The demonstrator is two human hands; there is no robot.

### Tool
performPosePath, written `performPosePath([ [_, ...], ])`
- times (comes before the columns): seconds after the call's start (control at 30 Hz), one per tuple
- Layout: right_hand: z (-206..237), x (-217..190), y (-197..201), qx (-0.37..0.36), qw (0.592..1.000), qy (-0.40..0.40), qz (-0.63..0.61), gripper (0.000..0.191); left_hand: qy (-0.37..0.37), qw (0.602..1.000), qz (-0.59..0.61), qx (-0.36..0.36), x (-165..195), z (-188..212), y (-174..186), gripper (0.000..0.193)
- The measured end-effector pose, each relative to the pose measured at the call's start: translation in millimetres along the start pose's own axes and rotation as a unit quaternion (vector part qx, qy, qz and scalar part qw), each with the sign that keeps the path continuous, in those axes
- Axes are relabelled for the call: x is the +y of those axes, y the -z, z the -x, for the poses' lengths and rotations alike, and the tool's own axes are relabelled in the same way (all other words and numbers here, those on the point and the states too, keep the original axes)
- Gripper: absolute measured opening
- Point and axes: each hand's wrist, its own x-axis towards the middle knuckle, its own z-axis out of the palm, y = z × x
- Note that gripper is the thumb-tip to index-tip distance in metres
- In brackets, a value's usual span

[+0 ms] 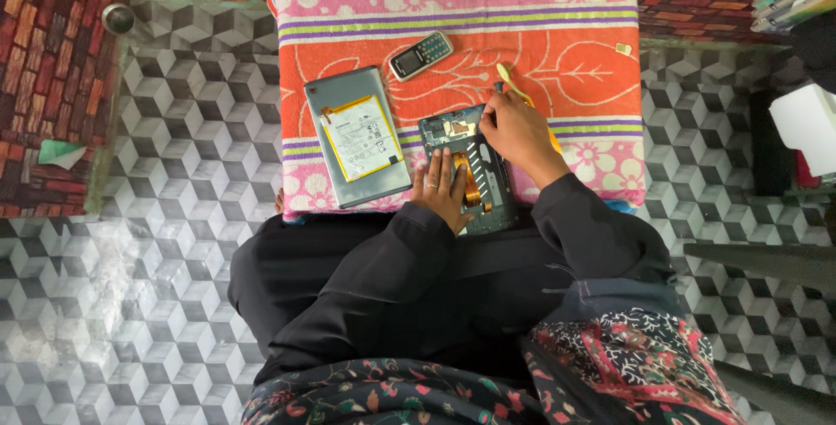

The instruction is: The person sits on the floor and repairs a disassembled mobile phone, using a small screwdriver to work on the exposed circuit board while holding the phone chassis steady with the other hand. A removed battery and a second phone rest on the cushioned stool beside the work.

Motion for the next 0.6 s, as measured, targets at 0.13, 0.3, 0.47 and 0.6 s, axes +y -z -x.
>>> performPosePath([
  [0.13, -0.7, -0.5, -0.3, -0.013, 1.000, -0.007, 0.002, 0.016, 0.002, 1.000, 0.001, -0.001, -0.8, 0.3, -0.2, 0.101],
  [0.3, 0.9, 3.0, 0.4, 0.005, 1.000, 0.011, 0.000, 0.015, -0.001, 1.000, 0.011, 0.017, 1.6, 1.4, -0.9, 0.100],
  [0.47, 1.6, 3.4, -1.8, 0.009, 1.000, 0.013, 0.006, 0.016, -0.005, 1.000, 0.010, 0.028, 0.4, 0.7, -0.9, 0.100],
  [0.6, 0.1, 1.4, -2.1, -0.002, 1.000, 0.007, 0.010, 0.015, 0.000, 1.000, 0.017, 0.019, 0.0, 0.4, 1.3, 0.099],
])
